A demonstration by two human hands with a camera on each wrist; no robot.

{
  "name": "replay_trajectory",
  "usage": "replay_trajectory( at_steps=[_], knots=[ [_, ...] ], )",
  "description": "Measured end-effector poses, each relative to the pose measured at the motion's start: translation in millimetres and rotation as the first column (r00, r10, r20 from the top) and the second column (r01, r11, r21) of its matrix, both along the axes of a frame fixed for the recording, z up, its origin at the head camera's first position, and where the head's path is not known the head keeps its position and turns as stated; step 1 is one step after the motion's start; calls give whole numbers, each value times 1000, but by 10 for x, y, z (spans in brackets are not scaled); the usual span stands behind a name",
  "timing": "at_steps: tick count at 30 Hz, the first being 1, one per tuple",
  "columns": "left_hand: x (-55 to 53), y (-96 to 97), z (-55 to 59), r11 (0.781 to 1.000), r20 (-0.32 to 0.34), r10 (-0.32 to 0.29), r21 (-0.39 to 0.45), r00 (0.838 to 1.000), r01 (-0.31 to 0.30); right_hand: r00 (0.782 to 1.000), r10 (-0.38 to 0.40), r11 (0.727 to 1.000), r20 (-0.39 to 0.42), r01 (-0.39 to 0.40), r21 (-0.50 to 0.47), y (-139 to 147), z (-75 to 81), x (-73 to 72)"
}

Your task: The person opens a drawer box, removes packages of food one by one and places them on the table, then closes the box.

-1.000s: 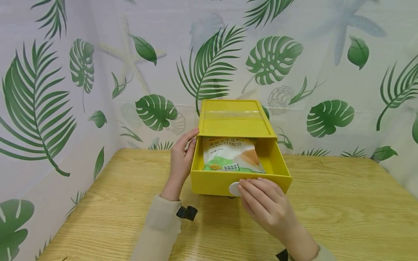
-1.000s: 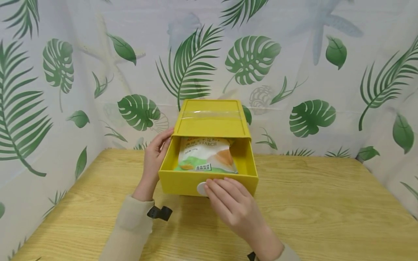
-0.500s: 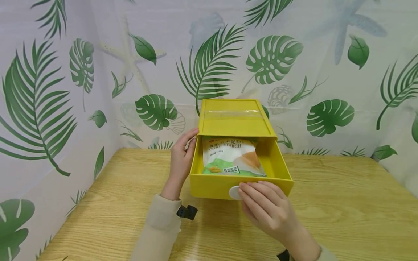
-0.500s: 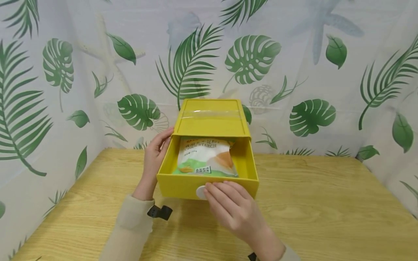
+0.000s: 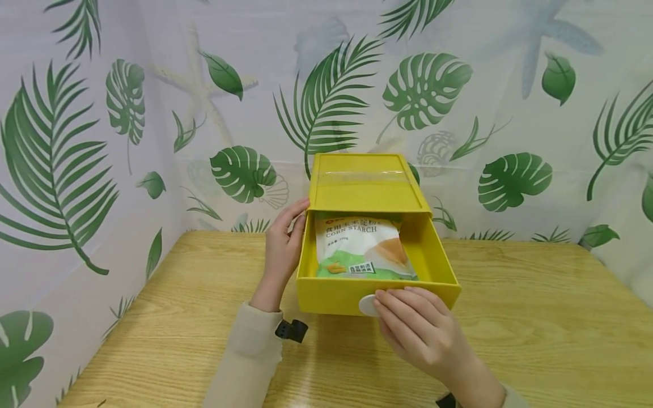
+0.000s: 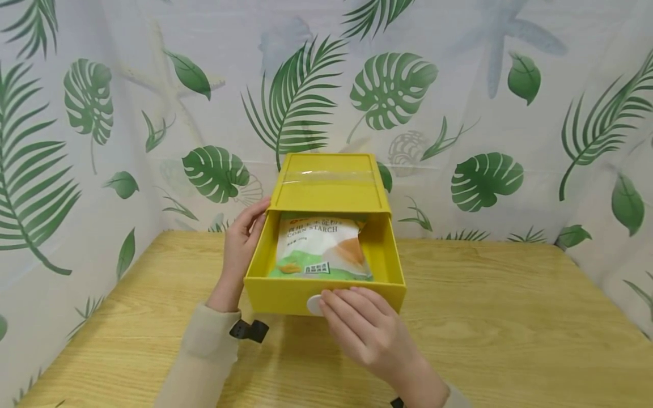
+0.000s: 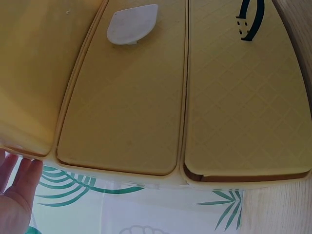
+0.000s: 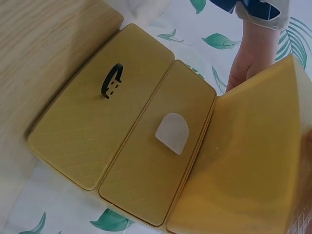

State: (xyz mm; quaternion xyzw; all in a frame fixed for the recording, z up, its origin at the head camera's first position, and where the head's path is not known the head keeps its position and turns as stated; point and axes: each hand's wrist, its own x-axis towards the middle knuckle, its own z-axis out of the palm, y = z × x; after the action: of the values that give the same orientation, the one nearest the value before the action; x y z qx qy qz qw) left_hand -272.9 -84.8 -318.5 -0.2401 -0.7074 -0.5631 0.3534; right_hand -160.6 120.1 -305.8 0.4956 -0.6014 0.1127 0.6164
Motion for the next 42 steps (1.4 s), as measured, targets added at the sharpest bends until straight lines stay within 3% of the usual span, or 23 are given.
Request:
replay_trajectory(
  at_steps=[10,29,39,42],
  knots=[
    [11,-12,3,1000,4,11,-7,1000,-11,1000,-4,1000,-25,4,4,-7,-9,15],
    [1,-35,-2,1000,7,11,-7,1000,-11,1000,-12,999,8,11,30,-26,-6,41],
    [-25,-17,-10,1000,5,9,-6,1000,-9,999,54,995,-1,-54,-78,-71,87,60],
    [-30,-9,-14,1000,-7,10,-8,1000,-10,996,80,989,33,-75,-125,-71,117,70]
  ],
)
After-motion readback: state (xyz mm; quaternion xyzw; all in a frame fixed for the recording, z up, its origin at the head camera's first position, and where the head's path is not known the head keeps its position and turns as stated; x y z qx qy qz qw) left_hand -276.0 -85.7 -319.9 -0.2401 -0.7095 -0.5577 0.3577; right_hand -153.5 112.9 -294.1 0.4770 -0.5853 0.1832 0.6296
